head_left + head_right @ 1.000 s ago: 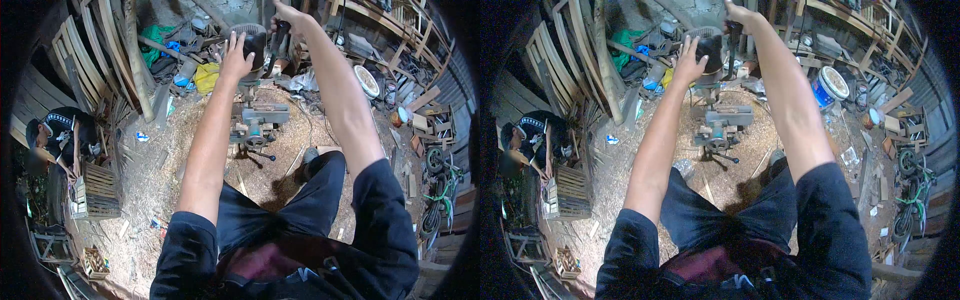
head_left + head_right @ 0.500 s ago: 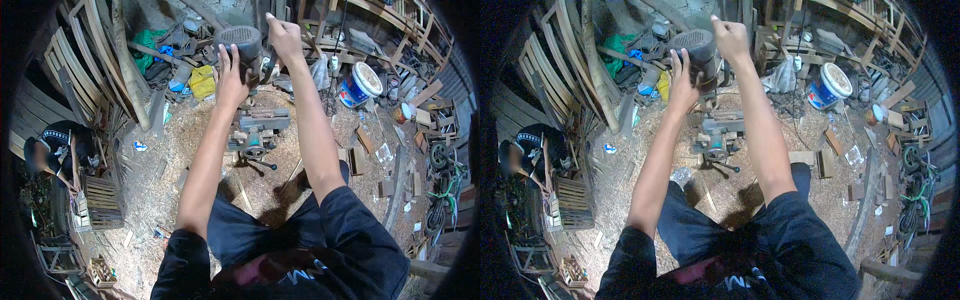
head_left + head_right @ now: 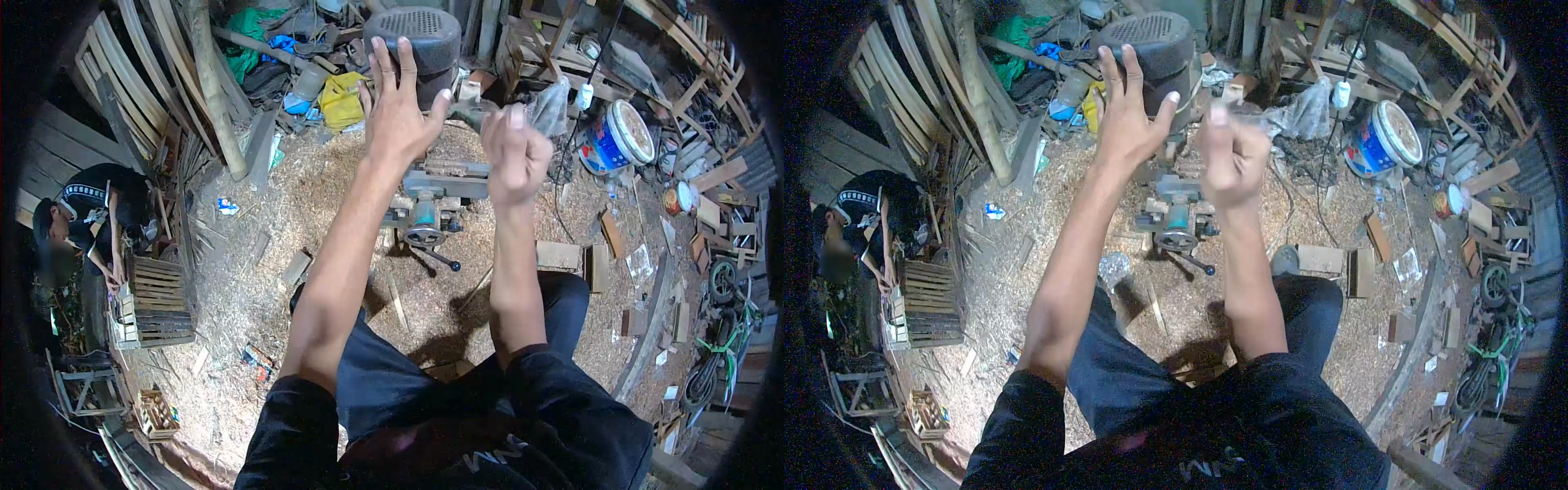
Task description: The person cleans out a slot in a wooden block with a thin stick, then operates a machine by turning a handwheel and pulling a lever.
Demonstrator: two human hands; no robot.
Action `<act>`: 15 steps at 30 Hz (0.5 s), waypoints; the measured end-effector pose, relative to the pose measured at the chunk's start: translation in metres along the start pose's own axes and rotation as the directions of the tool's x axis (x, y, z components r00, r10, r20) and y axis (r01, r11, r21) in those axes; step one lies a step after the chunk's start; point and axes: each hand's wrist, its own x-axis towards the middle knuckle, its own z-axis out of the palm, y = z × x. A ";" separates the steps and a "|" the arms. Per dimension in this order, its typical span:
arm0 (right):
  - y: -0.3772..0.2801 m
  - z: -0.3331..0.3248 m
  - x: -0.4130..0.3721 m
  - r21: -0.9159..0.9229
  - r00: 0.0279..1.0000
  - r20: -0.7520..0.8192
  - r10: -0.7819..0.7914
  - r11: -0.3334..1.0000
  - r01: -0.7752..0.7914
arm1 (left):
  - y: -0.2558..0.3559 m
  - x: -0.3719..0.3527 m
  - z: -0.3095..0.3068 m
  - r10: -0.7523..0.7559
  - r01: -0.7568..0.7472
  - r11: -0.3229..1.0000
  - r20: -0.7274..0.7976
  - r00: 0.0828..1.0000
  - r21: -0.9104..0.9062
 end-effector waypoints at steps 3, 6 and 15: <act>-0.010 0.000 0.005 -0.080 0.994 0.084 0.076 0.994 -0.070 | 0.000 0.001 -0.004 -0.003 0.002 1.000 0.046 0.999 0.019; -0.024 -0.005 0.017 -0.115 0.925 0.120 0.360 0.931 -0.347 | 0.002 0.004 -0.008 0.003 -0.002 1.000 0.043 0.999 -0.012; -0.021 0.001 0.065 -0.726 0.645 0.011 0.764 0.450 -0.520 | -0.021 -0.065 0.005 0.087 -0.097 0.955 -0.045 0.995 -0.281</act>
